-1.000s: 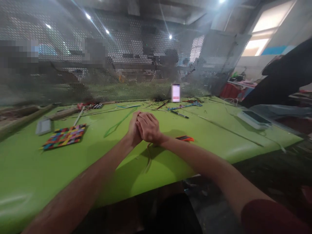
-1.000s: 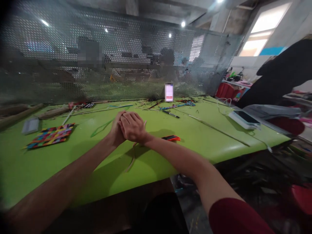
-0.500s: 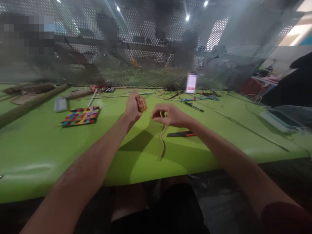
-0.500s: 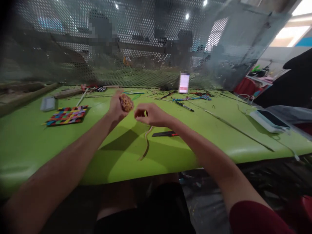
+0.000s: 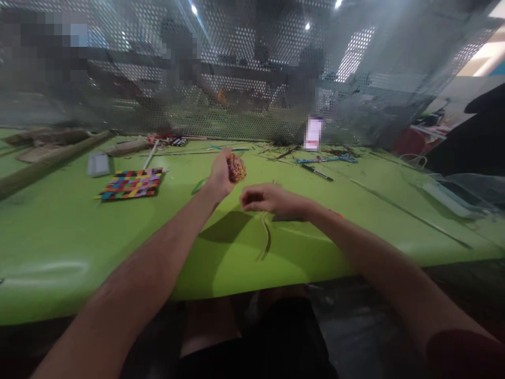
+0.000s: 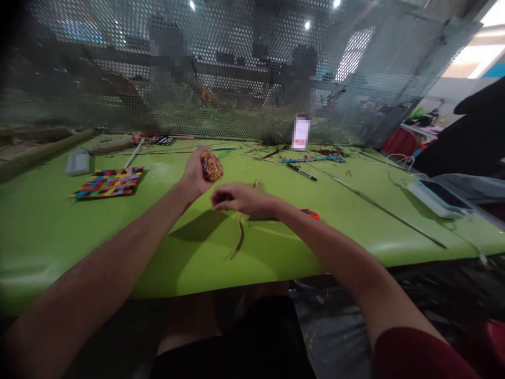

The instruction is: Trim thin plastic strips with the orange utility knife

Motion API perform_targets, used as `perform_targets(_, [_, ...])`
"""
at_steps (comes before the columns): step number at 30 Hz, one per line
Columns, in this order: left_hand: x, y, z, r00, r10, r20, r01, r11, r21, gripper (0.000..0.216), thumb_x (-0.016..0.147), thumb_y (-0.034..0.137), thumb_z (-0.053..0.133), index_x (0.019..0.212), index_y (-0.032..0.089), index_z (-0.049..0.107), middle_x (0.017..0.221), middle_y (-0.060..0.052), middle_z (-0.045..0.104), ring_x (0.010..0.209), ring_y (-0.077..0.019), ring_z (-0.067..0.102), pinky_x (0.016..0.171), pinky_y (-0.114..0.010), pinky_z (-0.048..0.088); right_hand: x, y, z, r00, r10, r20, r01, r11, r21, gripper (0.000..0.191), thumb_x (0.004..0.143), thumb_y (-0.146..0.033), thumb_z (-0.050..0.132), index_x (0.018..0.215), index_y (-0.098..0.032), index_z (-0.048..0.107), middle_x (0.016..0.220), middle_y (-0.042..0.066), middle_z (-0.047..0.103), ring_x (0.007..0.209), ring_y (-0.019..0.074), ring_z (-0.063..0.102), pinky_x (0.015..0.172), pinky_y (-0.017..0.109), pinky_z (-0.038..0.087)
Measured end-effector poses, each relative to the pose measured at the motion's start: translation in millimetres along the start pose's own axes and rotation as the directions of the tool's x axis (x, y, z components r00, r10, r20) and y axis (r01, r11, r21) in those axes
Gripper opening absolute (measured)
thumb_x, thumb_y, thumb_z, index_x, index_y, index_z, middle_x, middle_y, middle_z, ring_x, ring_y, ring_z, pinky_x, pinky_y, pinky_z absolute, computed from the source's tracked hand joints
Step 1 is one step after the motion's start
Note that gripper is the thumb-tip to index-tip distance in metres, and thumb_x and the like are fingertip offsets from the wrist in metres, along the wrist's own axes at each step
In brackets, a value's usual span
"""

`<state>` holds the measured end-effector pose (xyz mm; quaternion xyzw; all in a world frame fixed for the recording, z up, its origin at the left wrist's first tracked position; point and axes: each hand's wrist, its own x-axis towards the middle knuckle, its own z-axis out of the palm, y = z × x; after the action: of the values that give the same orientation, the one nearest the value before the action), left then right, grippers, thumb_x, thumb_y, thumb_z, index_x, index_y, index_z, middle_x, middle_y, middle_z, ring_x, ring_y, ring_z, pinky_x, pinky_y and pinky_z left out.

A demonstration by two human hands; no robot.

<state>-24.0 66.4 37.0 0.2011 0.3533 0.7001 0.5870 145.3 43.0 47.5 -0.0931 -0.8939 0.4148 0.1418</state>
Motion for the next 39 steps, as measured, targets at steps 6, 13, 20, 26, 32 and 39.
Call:
perform_targets(6, [-22, -20, 16, 0.983, -0.150, 0.109, 0.146, 0.988, 0.049, 0.045, 0.103, 0.033, 0.036, 0.063, 0.020, 0.050, 0.045, 0.001, 0.052, 0.036, -0.0113, 0.048, 0.039, -0.024, 0.037, 3, 8, -17, 0.827, 0.028, -0.561, 0.068, 0.986, 0.150, 0.023, 0.078, -0.036, 0.080, 0.081, -0.017, 0.069, 0.086, 0.002, 0.066, 0.078, 0.0112, 0.059, 0.071, 0.024, 0.048])
perform_targets(13, [-23, -27, 17, 0.983, -0.155, 0.099, 0.153, 0.988, 0.026, 0.042, 0.101, 0.038, 0.039, 0.068, 0.019, 0.056, 0.049, 0.001, 0.056, 0.040, -0.0126, 0.053, 0.046, -0.024, 0.045, 4, 21, -22, 0.728, -0.029, -0.685, 0.023, 1.000, -0.018, 0.020, 0.079, -0.037, 0.079, 0.079, -0.018, 0.074, 0.086, 0.003, 0.065, 0.079, 0.0116, 0.058, 0.066, 0.023, 0.046])
perform_targets(20, [-26, -31, 13, 0.949, -0.146, 0.278, 0.122, 0.987, 0.104, 0.048, 0.098, 0.053, 0.048, 0.074, 0.015, 0.065, 0.067, -0.005, 0.069, 0.055, -0.0131, 0.064, 0.054, -0.023, 0.050, 3, 29, -18, 0.680, -0.249, -0.690, -0.009, 0.938, -0.348, 0.007, 0.086, -0.024, 0.074, 0.086, -0.019, 0.079, 0.086, 0.003, 0.065, 0.080, 0.0132, 0.059, 0.071, 0.026, 0.048])
perform_targets(26, [-24, -30, 10, 0.950, -0.152, 0.273, 0.135, 0.988, 0.079, 0.048, 0.098, 0.055, 0.047, 0.079, 0.016, 0.068, 0.073, -0.006, 0.072, 0.060, -0.0142, 0.066, 0.059, -0.025, 0.054, 0, 23, -24, 0.713, -0.386, -0.585, 0.013, 0.842, -0.539, 0.018, 0.095, -0.021, 0.060, 0.096, -0.019, 0.078, 0.092, 0.005, 0.066, 0.089, 0.0155, 0.061, 0.082, 0.031, 0.049])
perform_targets(32, [-18, -34, 11, 0.963, -0.206, 0.172, 0.204, 0.978, 0.034, 0.045, 0.097, 0.055, 0.047, 0.074, 0.019, 0.061, 0.058, -0.003, 0.062, 0.051, -0.0158, 0.060, 0.056, -0.029, 0.052, 0, 19, -27, 0.615, -0.408, -0.675, -0.012, 0.851, -0.525, 0.029, 0.101, -0.033, 0.049, 0.098, -0.018, 0.074, 0.091, 0.007, 0.065, 0.086, 0.0159, 0.060, 0.076, 0.030, 0.050])
perform_targets(39, [-11, -39, 11, 0.951, -0.228, 0.209, 0.240, 0.970, -0.034, 0.043, 0.099, 0.051, 0.043, 0.077, 0.019, 0.060, 0.059, -0.002, 0.062, 0.052, -0.0149, 0.060, 0.057, -0.027, 0.051, 0, 7, -31, 0.582, -0.456, -0.673, 0.053, 0.847, -0.529, 0.027, 0.101, -0.032, 0.049, 0.098, -0.019, 0.073, 0.096, 0.006, 0.068, 0.094, 0.0167, 0.063, 0.088, 0.034, 0.052])
